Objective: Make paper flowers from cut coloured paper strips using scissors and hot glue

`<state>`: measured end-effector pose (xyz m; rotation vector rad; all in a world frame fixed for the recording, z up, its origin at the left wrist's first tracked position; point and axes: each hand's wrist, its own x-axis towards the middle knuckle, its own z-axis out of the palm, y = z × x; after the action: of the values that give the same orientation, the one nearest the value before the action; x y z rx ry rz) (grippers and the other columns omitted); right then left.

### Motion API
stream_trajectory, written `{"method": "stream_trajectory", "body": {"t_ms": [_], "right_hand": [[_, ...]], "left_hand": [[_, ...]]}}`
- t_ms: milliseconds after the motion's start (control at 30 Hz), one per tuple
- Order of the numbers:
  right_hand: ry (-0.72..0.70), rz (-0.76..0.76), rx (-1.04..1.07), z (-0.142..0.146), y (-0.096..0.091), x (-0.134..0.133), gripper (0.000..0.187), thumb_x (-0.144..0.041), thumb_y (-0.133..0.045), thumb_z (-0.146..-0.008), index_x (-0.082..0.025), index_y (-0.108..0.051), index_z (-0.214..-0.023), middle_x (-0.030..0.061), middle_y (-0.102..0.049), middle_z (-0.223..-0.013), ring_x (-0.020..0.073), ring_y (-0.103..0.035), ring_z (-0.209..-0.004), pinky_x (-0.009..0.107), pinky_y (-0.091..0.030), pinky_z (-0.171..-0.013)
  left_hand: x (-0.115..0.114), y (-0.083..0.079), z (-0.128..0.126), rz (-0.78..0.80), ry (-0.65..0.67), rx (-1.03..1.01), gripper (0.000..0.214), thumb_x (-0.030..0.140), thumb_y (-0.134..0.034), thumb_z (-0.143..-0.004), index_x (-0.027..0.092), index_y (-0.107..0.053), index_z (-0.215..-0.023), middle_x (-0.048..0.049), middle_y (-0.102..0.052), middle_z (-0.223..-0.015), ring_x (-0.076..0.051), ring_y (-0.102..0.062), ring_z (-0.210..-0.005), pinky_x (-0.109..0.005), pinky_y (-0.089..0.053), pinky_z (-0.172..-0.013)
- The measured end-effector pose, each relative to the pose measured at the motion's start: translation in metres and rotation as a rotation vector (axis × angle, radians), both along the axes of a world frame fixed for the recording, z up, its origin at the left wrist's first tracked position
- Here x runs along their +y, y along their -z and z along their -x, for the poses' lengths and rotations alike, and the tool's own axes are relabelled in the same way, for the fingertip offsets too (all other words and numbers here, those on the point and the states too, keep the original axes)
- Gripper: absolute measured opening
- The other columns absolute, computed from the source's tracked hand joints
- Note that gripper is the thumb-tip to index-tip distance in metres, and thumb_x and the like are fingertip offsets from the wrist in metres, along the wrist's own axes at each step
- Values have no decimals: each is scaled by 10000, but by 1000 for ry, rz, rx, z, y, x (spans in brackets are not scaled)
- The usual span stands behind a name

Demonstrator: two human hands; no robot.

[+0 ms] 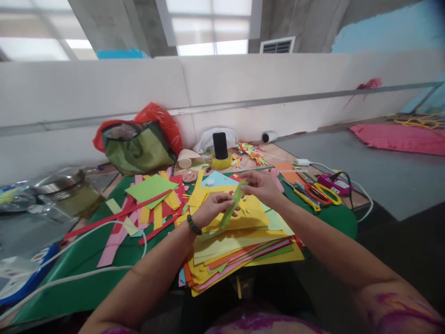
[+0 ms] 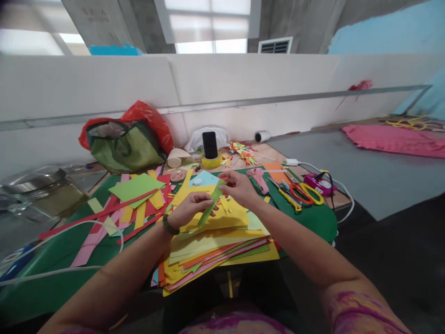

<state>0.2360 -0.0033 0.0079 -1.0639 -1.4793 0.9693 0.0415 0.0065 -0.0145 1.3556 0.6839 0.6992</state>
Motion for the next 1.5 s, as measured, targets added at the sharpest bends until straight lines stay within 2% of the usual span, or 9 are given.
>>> {"method": "stream_trajectory", "body": {"t_ms": [300, 433, 667, 900, 1033, 1100, 1200, 1367, 1500], "right_hand": [[-84, 121, -74, 8, 15, 12, 272, -313, -687, -658, -162, -618, -874, -53, -588, -524, 126, -592, -499, 253, -465, -518], [-25, -26, -223, 10, 10, 11, 253, -319, -661, -718, -169, -615, -916, -27, -628, -571, 146, -603, -521, 262, -466, -508], [132, -414, -536, 16, 5, -6, 132, -271, -576, -846, -209, -657, -929, 54, -746, -839, 203, -704, -725, 336, -551, -703], [84, -211, -262, 0, 1, 18, 213, -370, -675, -781, -189, -628, -883, 34, -711, -709, 200, -691, -666, 338, -556, -647], [72, -108, -81, -5, -4, 27, 369, -457, -723, -733, -194, -602, -961, 23, -701, -731, 185, -683, -684, 336, -563, -667], [100, -183, -81, -4, -5, 24, 387, -461, -704, -763, -205, -595, -1033, 45, -713, -868, 185, -683, -780, 331, -567, -710], [120, -413, -311, 4, -3, 13, 189, -335, -617, -860, -212, -637, -1002, 64, -695, -959, 187, -665, -861, 320, -562, -737], [-75, -801, -780, 21, 7, -1, 204, -140, -518, -903, -224, -681, -993, 92, -680, -1031, 215, -621, -952, 357, -545, -790], [-42, -1010, -898, 27, 12, 3, 165, -169, -537, -914, -211, -694, -883, 90, -703, -954, 216, -588, -854, 351, -536, -746]], "left_hand": [[3, 16, 8, 291, 114, -30, 483, 496, -778, -697, 98, -679, -952, -143, -753, -829, -189, -711, -681, -238, -490, -609], [3, 14, 11, 400, 136, -40, 347, 377, -700, -800, 93, -669, -996, -141, -753, -811, -203, -722, -716, -252, -509, -645], [4, 11, 12, 477, 160, -56, 246, 270, -551, -874, 110, -684, -1004, -151, -757, -882, -204, -721, -745, -248, -491, -618], [4, 12, 15, 416, 226, -50, 260, 351, -642, -853, 108, -667, -945, -159, -753, -880, -205, -721, -744, -246, -492, -605], [5, 8, 19, 353, 147, -43, 280, 377, -670, -841, 110, -668, -925, -162, -748, -930, -199, -715, -763, -264, -506, -647], [6, 6, 19, 324, 37, -101, 263, 367, -642, -863, 115, -675, -934, -157, -742, -990, -199, -712, -828, -267, -514, -689], [8, 6, 17, 340, -83, -218, 259, 354, -592, -891, 144, -679, -1015, -131, -724, -1085, -208, -695, -948, -280, -517, -768], [6, 11, 10, 387, -147, -321, 233, 376, -600, -881, 186, -682, -989, -57, -727, -956, -173, -670, -882, -299, -512, -810], [2, 13, 7, 423, -133, -365, 194, 365, -626, -864, 195, -681, -940, -25, -698, -919, -151, -642, -853, -313, -507, -824]]}}
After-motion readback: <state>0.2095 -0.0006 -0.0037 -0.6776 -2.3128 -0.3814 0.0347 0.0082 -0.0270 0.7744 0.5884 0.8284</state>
